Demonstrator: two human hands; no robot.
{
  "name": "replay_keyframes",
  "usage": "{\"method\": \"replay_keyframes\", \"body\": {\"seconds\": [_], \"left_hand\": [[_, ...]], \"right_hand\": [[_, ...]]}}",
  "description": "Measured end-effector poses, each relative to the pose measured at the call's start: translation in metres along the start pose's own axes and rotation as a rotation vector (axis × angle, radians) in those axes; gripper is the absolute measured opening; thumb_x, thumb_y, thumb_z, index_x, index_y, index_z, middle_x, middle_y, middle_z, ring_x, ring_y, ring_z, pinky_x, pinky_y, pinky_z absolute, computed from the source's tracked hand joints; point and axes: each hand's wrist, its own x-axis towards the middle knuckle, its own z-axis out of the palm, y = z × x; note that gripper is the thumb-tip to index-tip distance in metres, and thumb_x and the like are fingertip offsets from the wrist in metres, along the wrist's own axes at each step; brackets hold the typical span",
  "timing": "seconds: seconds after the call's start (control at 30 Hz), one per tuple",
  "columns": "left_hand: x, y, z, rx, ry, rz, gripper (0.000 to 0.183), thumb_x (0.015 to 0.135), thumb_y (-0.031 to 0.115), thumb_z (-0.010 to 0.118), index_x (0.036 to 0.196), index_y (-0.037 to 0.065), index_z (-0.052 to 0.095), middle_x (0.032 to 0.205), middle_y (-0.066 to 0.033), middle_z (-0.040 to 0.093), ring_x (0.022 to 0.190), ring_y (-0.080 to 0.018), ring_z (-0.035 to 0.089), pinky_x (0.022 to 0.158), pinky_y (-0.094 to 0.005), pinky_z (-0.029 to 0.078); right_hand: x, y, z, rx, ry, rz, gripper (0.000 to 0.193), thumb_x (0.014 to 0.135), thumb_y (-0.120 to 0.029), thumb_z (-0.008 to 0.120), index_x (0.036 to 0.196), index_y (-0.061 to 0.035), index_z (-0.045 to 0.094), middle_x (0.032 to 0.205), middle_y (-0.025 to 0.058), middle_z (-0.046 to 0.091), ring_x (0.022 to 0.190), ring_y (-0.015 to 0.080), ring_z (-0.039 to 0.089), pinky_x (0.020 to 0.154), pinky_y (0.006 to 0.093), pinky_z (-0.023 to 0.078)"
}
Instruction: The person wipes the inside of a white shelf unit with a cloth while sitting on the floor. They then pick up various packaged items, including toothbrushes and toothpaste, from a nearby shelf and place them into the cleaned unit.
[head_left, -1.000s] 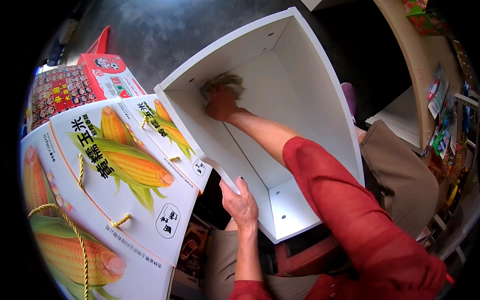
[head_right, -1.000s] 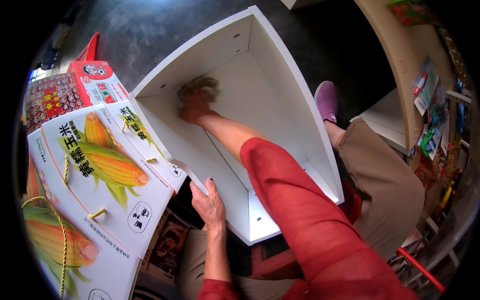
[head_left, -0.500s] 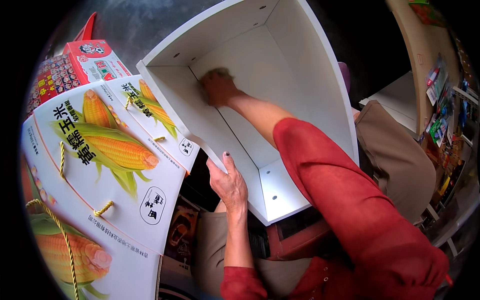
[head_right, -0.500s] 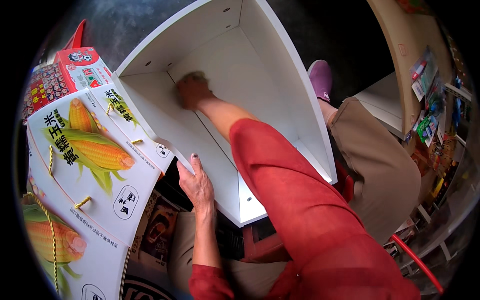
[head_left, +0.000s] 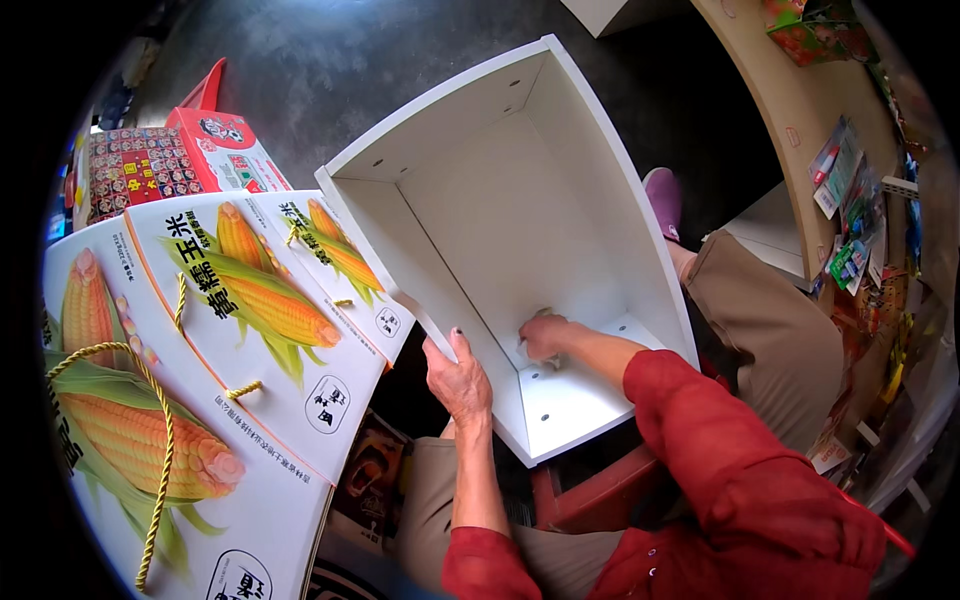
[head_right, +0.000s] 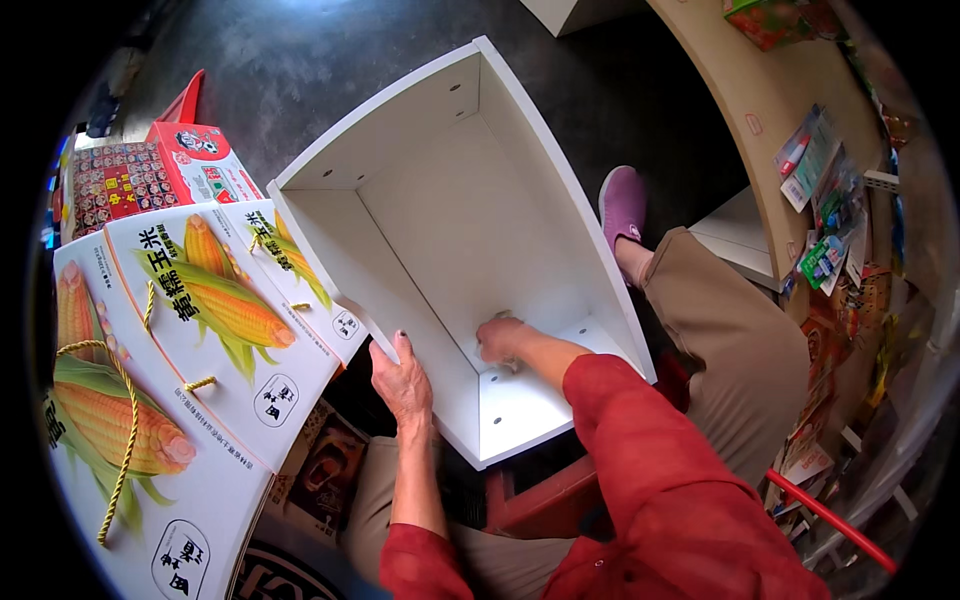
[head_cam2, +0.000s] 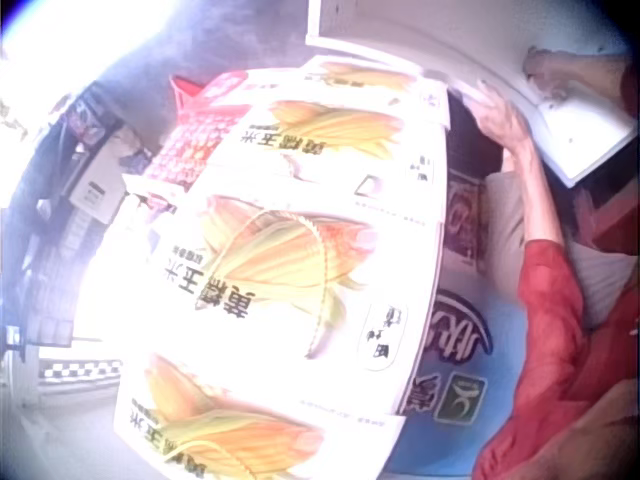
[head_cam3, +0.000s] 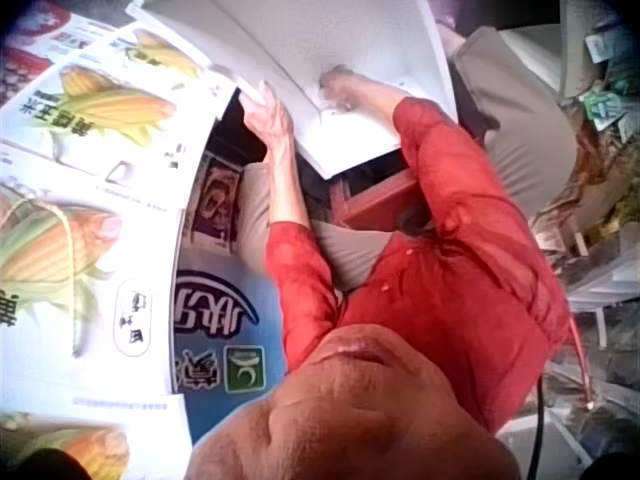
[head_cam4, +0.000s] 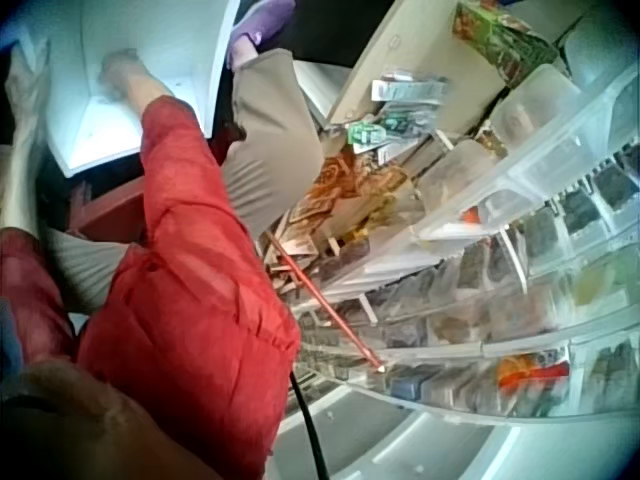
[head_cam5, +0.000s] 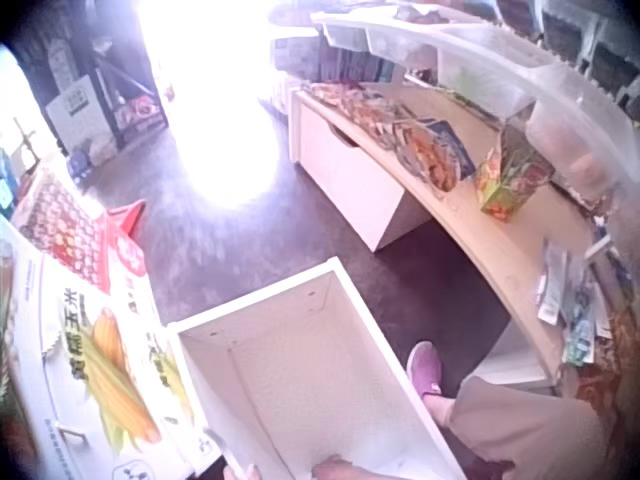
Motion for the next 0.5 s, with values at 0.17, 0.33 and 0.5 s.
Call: {"method": "replay_keyframes", "body": {"seconds": [0.17, 0.33, 0.5], "left_hand": [[-0.002, -0.001, -0.002, -0.024, -0.012, -0.042, 0.028, 0.086, 0.019, 0.051, 0.104, -0.002, 0.050, 0.087, -0.0196, 0.061, 0.081, -0.0352, 0.059, 0.071, -0.0395, 0.045], [-0.003, 0.004, -0.004, -0.023, -0.025, -0.051, 0.028, 0.086, 0.019, 0.051, 0.103, -0.003, 0.050, 0.086, -0.0198, 0.061, 0.079, -0.0348, 0.058, 0.072, -0.0390, 0.044], [-0.002, 0.007, -0.004, -0.030, -0.046, -0.070, 0.029, 0.087, 0.019, 0.050, 0.103, -0.004, 0.049, 0.086, -0.0189, 0.060, 0.077, -0.0321, 0.059, 0.071, -0.0377, 0.045]], "right_hand": [[-0.028, -0.003, -0.090, 0.555, 0.388, 0.187, 0.043, 0.058, -0.018, 0.056, 0.097, 0.0000, 0.058, 0.098, 0.0199, 0.060, 0.088, 0.0329, 0.058, 0.076, 0.0392, 0.046], [-0.020, -0.031, -0.169, 0.633, 1.195, 0.249, 0.057, 0.067, -0.012, 0.055, 0.119, 0.0022, 0.038, 0.113, 0.0253, 0.044, 0.103, 0.0394, 0.045, 0.084, 0.0441, 0.042], [0.041, -0.029, -0.232, 0.587, 1.261, 0.254, 0.075, 0.065, -0.010, 0.055, 0.128, 0.0067, 0.019, 0.125, 0.0247, 0.028, 0.113, 0.0391, 0.034, 0.089, 0.0444, 0.039]]}}
